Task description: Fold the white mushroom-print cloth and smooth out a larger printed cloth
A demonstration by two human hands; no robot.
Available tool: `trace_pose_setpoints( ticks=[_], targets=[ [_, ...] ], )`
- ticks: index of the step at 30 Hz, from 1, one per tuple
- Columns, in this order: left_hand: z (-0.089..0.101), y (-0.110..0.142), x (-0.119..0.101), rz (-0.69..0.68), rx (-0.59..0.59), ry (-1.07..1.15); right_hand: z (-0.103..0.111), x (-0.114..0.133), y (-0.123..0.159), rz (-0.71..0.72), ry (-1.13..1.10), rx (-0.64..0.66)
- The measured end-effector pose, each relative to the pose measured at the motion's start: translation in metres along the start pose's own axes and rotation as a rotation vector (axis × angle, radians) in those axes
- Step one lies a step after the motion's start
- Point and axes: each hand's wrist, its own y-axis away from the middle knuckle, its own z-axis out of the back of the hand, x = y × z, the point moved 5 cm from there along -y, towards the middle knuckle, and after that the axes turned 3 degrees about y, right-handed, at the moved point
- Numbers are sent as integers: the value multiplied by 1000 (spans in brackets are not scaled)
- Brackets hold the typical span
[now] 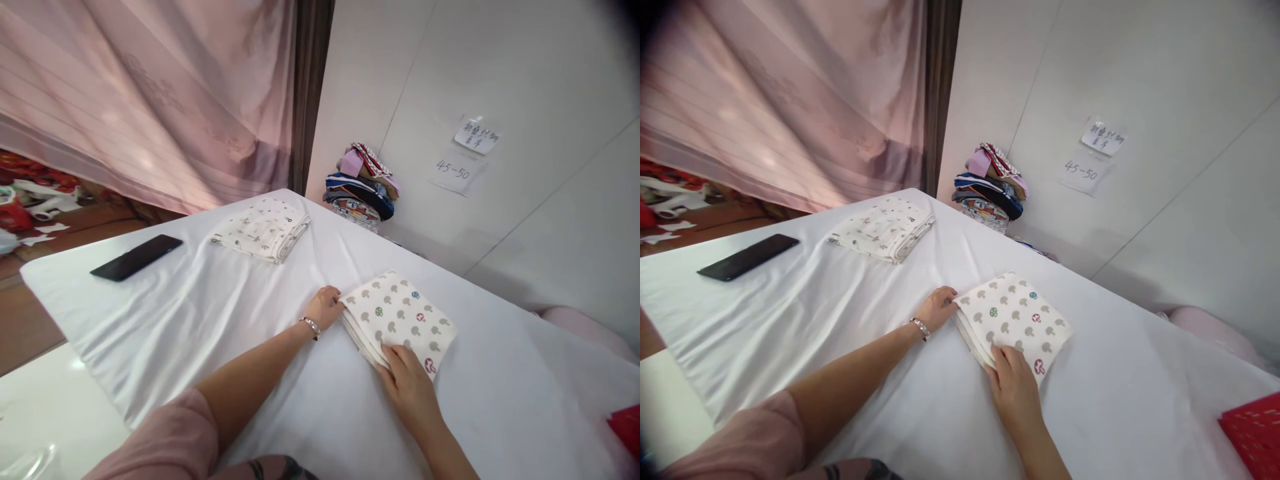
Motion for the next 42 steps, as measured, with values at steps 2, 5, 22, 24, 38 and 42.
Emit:
trace_pose_setpoints(
  ticks=[2, 5, 22, 24, 38, 42],
  targets=[
    [0, 0, 0, -4, 5, 0, 2, 1, 2, 1, -7, -8],
    [-1, 0, -1, -36, 37, -25, 4, 0, 5, -7, -16, -27],
    [0, 0, -6, -68, 108, -2, 14, 3, -11, -86, -28, 81],
    [2, 1, -9, -63, 131, 13, 16, 12, -24, -77, -12, 68],
    [-3, -4, -8, 47, 119, 17, -17, 42, -77, -43, 140, 33],
    [-5, -6, -6, 41, 125, 62, -17, 43, -79, -60, 151, 33]
  ],
)
